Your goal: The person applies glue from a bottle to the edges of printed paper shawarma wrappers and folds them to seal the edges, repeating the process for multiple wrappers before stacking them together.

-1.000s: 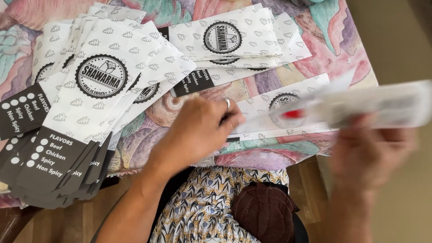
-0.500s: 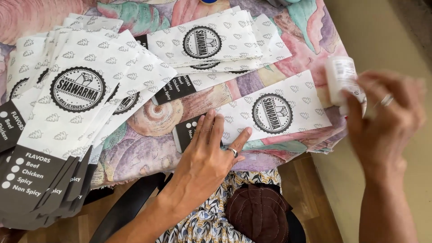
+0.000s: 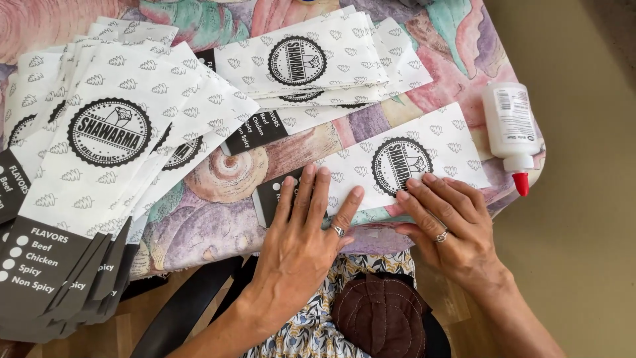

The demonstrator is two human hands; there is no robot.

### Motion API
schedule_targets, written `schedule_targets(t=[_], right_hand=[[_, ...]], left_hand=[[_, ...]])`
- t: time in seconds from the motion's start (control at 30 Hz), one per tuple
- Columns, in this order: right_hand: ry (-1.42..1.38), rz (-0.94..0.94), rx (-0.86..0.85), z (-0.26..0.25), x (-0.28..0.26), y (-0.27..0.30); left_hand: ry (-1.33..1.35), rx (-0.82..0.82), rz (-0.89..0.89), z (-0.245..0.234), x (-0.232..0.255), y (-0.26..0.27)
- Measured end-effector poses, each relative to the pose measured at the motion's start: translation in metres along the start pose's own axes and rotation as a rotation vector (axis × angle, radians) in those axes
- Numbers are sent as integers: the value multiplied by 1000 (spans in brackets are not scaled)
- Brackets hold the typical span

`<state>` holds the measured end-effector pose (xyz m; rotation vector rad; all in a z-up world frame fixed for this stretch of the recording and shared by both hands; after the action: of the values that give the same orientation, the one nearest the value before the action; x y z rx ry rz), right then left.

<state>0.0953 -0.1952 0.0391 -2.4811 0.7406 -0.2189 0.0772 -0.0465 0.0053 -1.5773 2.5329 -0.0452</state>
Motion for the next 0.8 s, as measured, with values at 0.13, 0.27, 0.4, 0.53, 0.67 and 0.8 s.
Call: schedule_targets(t=[0.13, 0.27, 0.4, 0.53, 0.67, 0.8], right_hand=[[129, 13, 8, 9, -4, 7], [133, 97, -60, 20, 15, 29], [136, 273, -3, -1, 36, 44], [159, 291, 42, -10, 29, 36], [182, 266, 51, -10, 28, 34], [191, 242, 42, -11, 27, 27]], left_hand=[[-143, -16, -31, -3, 4, 1], [-142, -51, -63, 0, 0, 0], [-143, -57, -63, -8, 0, 1], [-106, -38, -80, -7, 0, -1], [20, -47, -234, 7, 3, -3], [57, -54, -55, 14, 41, -14]])
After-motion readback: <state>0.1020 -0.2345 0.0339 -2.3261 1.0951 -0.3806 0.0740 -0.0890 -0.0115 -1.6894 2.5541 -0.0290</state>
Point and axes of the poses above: each hand's wrist, its own y-axis away from the middle knuckle, its own z-axis out of the palm, x = y × z, the point moved 10 cm from there along -y, towards the middle knuckle, and after that the axes turned 10 degrees about -x, right-handed, at the moved point
